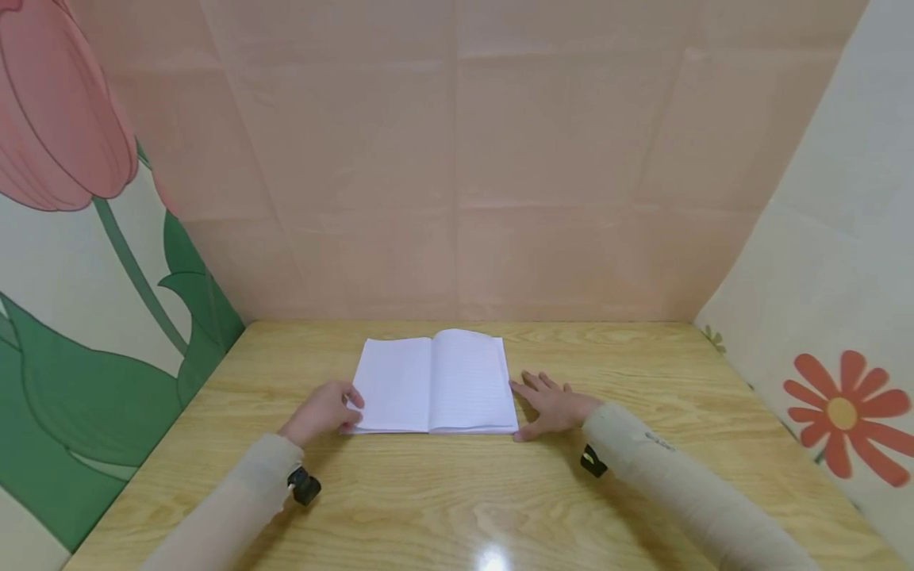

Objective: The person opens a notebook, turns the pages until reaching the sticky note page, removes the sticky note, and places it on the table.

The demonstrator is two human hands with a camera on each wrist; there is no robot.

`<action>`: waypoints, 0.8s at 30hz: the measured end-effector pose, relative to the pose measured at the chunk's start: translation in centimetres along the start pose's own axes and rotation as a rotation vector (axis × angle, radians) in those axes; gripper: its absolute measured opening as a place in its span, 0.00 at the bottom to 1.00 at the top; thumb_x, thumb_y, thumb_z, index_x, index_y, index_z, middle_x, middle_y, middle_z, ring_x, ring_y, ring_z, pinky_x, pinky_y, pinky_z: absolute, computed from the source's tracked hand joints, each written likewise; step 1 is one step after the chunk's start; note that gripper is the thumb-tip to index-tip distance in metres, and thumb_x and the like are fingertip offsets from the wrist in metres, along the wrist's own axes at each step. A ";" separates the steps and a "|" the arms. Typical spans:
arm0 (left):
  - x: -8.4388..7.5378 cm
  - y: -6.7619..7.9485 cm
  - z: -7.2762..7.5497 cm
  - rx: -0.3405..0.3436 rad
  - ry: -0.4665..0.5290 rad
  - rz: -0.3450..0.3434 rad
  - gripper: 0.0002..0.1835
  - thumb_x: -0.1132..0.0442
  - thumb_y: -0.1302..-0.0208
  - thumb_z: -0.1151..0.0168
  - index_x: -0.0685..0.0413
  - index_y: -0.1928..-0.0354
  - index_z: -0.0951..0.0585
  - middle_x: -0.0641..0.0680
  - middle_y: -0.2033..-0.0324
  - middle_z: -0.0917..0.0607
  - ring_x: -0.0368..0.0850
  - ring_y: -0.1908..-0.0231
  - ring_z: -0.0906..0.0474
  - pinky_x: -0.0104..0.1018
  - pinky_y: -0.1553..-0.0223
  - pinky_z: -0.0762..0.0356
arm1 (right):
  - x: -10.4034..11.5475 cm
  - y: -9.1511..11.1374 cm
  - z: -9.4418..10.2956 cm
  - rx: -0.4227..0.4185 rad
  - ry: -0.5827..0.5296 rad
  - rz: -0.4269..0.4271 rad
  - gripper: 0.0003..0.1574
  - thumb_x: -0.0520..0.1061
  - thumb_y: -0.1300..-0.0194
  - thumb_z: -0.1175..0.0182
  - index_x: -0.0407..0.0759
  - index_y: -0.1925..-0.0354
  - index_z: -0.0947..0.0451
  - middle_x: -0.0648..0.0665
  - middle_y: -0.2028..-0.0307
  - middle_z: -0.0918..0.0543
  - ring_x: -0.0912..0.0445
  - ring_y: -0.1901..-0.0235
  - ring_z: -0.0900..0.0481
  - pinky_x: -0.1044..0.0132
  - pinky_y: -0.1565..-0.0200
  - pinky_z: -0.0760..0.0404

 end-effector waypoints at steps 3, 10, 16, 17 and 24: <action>0.0 0.1 -0.2 0.008 -0.012 -0.004 0.07 0.73 0.47 0.35 0.62 0.65 0.21 0.54 0.80 0.24 0.42 0.81 0.24 0.31 0.77 0.27 | 0.1 0.0 -0.1 -0.001 -0.002 0.003 0.65 0.70 0.45 0.36 0.43 0.24 0.56 0.31 0.25 0.60 0.31 0.27 0.65 0.24 0.38 0.61; -0.2 0.2 -0.6 0.027 -0.051 -0.006 0.09 0.75 0.49 0.34 0.63 0.66 0.22 0.53 0.82 0.23 0.42 0.81 0.25 0.31 0.77 0.26 | 0.2 0.0 -0.2 0.003 -0.009 0.007 0.65 0.70 0.45 0.36 0.43 0.24 0.56 0.31 0.25 0.60 0.31 0.27 0.65 0.24 0.38 0.62; -0.4 0.2 -0.7 0.043 -0.056 0.013 0.09 0.75 0.48 0.34 0.63 0.65 0.23 0.53 0.82 0.24 0.42 0.81 0.25 0.32 0.76 0.25 | -0.1 -0.1 0.0 -0.009 0.000 0.005 0.65 0.71 0.45 0.37 0.44 0.24 0.56 0.32 0.25 0.60 0.31 0.27 0.64 0.24 0.38 0.61; -0.4 0.2 -0.7 0.045 -0.059 0.017 0.09 0.75 0.48 0.34 0.63 0.65 0.23 0.53 0.82 0.24 0.42 0.81 0.26 0.32 0.76 0.25 | -0.2 -0.1 0.0 -0.011 -0.001 0.006 0.66 0.71 0.45 0.37 0.44 0.24 0.56 0.31 0.25 0.60 0.31 0.27 0.64 0.24 0.38 0.61; -0.6 0.1 -0.7 0.051 -0.133 0.016 0.09 0.73 0.47 0.33 0.61 0.64 0.22 0.53 0.78 0.24 0.42 0.80 0.30 0.31 0.76 0.31 | -0.4 -0.2 0.0 -0.008 -0.007 0.000 0.66 0.72 0.46 0.37 0.45 0.24 0.56 0.32 0.25 0.61 0.31 0.27 0.65 0.24 0.38 0.61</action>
Point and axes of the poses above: each hand's wrist, its own y-axis away from the middle knuckle, its own z-axis out of the back of the hand, x = y × z, the point moved 8 cm from there along -y, towards the middle knuckle
